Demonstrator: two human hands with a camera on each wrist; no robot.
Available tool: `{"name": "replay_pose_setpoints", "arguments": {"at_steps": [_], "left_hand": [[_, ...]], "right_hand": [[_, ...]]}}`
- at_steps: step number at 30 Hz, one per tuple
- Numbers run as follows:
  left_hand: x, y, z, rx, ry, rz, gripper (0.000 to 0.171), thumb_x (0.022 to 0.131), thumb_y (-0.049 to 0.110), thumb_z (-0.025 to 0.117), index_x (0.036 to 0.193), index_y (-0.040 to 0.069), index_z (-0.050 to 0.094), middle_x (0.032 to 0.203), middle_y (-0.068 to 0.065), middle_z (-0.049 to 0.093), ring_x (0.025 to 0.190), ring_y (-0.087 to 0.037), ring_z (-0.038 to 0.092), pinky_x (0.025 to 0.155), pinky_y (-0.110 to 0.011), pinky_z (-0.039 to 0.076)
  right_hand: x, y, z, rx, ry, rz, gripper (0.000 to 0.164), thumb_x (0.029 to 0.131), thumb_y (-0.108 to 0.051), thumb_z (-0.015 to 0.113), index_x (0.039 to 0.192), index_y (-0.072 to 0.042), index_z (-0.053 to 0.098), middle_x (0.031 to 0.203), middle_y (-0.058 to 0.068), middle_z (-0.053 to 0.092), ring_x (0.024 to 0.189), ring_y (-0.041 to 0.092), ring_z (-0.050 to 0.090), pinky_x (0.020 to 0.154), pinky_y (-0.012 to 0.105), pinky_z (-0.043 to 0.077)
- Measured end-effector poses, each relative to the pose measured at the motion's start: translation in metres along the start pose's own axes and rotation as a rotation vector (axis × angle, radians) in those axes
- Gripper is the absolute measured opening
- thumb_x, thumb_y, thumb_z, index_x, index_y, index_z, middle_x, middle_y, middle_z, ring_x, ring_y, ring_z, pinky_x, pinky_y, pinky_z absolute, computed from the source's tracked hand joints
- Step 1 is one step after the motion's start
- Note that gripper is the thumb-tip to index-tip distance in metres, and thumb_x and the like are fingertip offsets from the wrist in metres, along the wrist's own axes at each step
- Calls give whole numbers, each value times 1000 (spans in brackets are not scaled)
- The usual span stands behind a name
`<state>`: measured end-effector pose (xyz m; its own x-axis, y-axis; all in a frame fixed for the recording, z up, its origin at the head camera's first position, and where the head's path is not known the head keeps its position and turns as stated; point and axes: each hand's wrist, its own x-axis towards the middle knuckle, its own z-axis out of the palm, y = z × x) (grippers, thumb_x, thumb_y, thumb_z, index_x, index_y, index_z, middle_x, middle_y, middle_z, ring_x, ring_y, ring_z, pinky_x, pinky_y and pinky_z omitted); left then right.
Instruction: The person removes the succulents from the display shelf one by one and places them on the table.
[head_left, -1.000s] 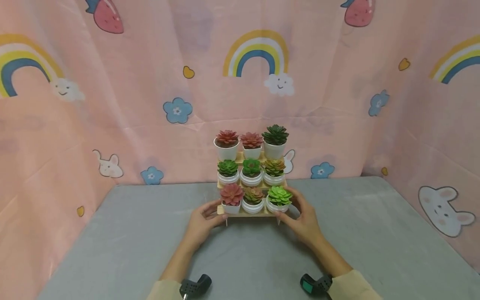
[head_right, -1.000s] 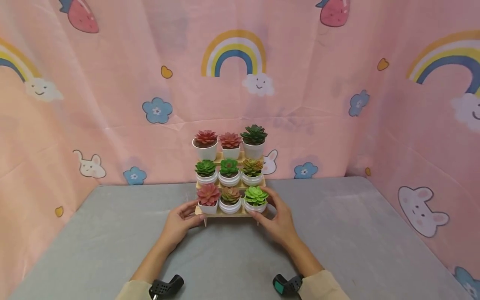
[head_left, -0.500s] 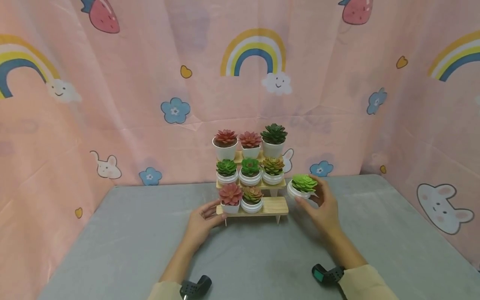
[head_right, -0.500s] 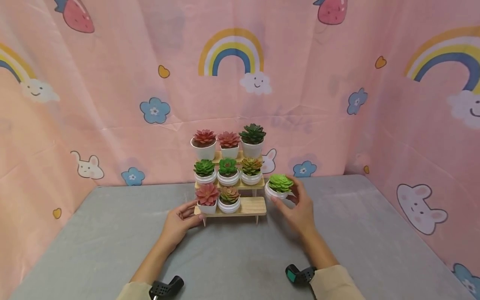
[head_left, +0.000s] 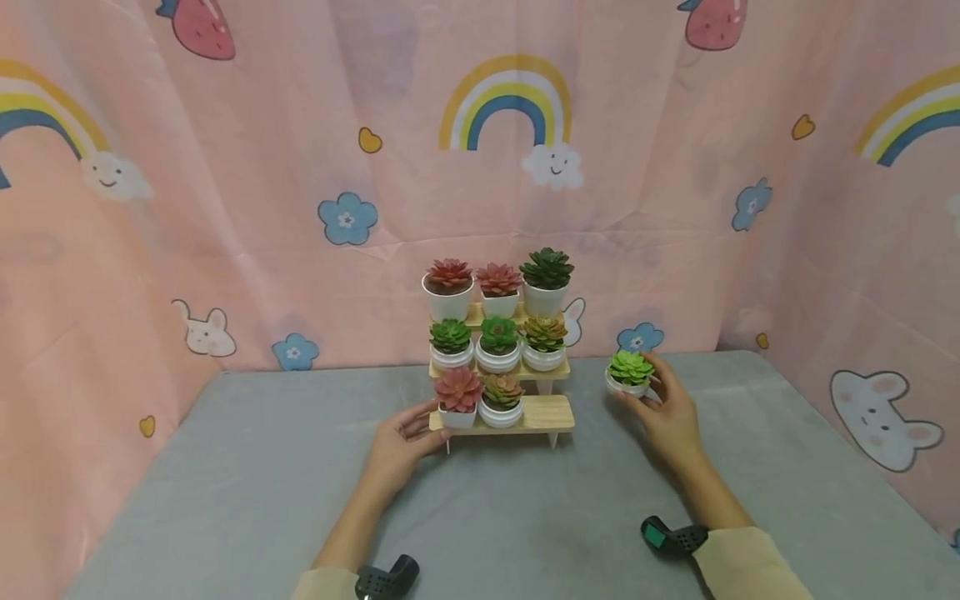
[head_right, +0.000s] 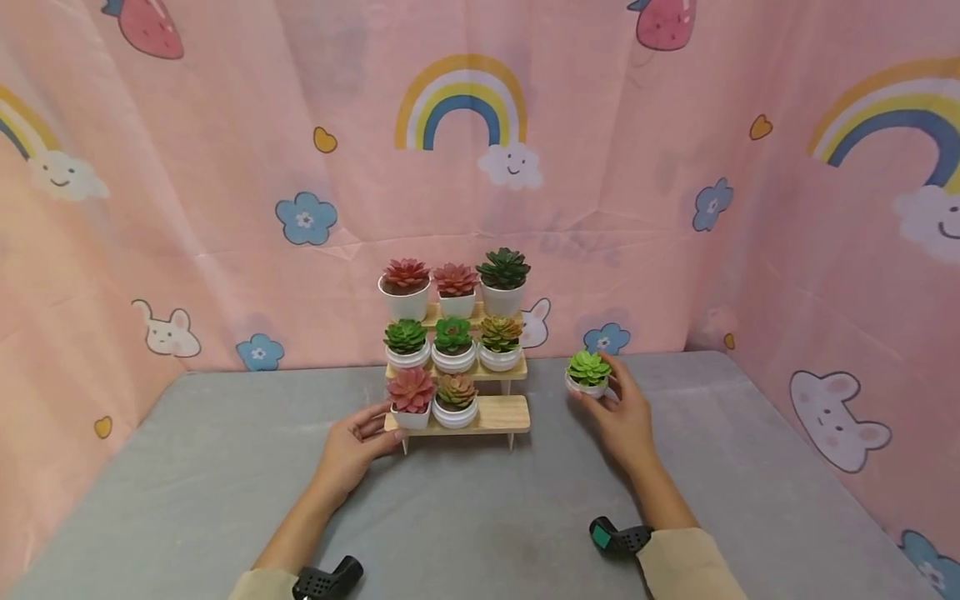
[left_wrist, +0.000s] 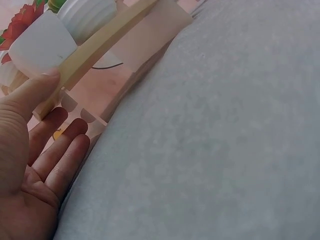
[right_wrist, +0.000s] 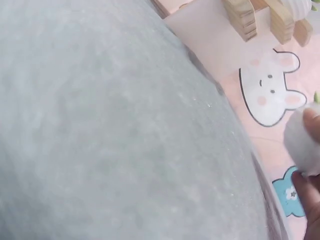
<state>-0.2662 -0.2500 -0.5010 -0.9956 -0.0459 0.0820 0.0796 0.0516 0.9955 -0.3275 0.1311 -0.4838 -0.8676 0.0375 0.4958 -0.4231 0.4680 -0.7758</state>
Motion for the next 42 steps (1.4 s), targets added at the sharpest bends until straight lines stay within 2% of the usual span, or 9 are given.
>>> {"name": "replay_pose_setpoints", "arguments": {"at_steps": [3, 5, 10, 12, 16, 19, 30, 39, 42], "left_hand": [[0, 0, 1, -4, -5, 4, 52, 85, 5, 80, 133, 1, 63, 122, -24, 71, 104, -28, 74, 79, -25, 60], [-1, 0, 2, -3, -2, 9, 51, 85, 4, 79, 133, 0, 63, 122, -25, 71, 104, -28, 74, 79, -25, 61], [-1, 0, 5, -5, 0, 18, 51, 84, 4, 79, 133, 0, 63, 121, -25, 71, 104, -27, 74, 80, -24, 60], [-1, 1, 6, -12, 0, 17, 51, 84, 4, 79, 133, 0, 64, 120, -25, 72, 103, -26, 75, 79, -24, 60], [-1, 0, 8, -24, 5, 7, 51, 84, 3, 80, 132, 0, 64, 119, -24, 72, 101, -25, 75, 78, -23, 60], [-2, 0, 8, -18, 10, 11, 51, 84, 3, 80, 132, 0, 64, 119, -25, 72, 102, -25, 75, 78, -23, 60], [-5, -9, 8, 50, -16, 90, 49, 89, 8, 76, 136, 4, 62, 119, -24, 72, 99, -20, 75, 78, -23, 60], [-9, -4, 4, 80, -19, 72, 49, 93, 13, 74, 139, 6, 60, 125, -23, 70, 111, -33, 71, 79, -23, 59], [-9, -2, 2, 90, -16, 82, 49, 93, 12, 73, 139, 5, 59, 125, -24, 70, 110, -33, 72, 79, -25, 60]], "right_hand": [[-2, 6, -1, -30, -26, 14, 69, 86, 1, 78, 146, -2, 45, 147, 23, 49, 130, 43, 54, 86, -2, 41], [-5, 9, -2, -65, -46, 34, 66, 87, -2, 78, 144, 0, 45, 146, 24, 50, 132, 46, 52, 92, 4, 46], [-10, 10, -3, -138, -89, 70, 63, 89, -8, 78, 141, 0, 45, 146, 24, 50, 134, 47, 51, 104, 47, 49], [-11, 10, -4, -138, -98, 80, 62, 89, -7, 78, 140, 1, 44, 146, 25, 50, 135, 49, 50, 104, 52, 46], [-10, 11, -5, -128, -108, 111, 61, 90, -6, 76, 139, 3, 41, 145, 28, 49, 133, 49, 52, 99, 19, 52], [-10, 12, -6, -116, -116, 131, 62, 91, -6, 75, 140, 4, 38, 144, 29, 49, 128, 46, 57, 84, -2, 41], [-10, 14, -7, -66, -132, 194, 67, 93, -11, 74, 144, 3, 33, 145, 30, 47, 131, 45, 55, 83, -2, 39], [-8, 13, -4, -62, -123, 190, 72, 91, -12, 76, 146, 3, 33, 148, 30, 46, 139, 44, 48, 89, -4, 35], [-7, 9, -3, -66, -126, 194, 77, 90, -16, 78, 150, 1, 31, 149, 29, 45, 140, 43, 47, 99, 7, 43]]}}
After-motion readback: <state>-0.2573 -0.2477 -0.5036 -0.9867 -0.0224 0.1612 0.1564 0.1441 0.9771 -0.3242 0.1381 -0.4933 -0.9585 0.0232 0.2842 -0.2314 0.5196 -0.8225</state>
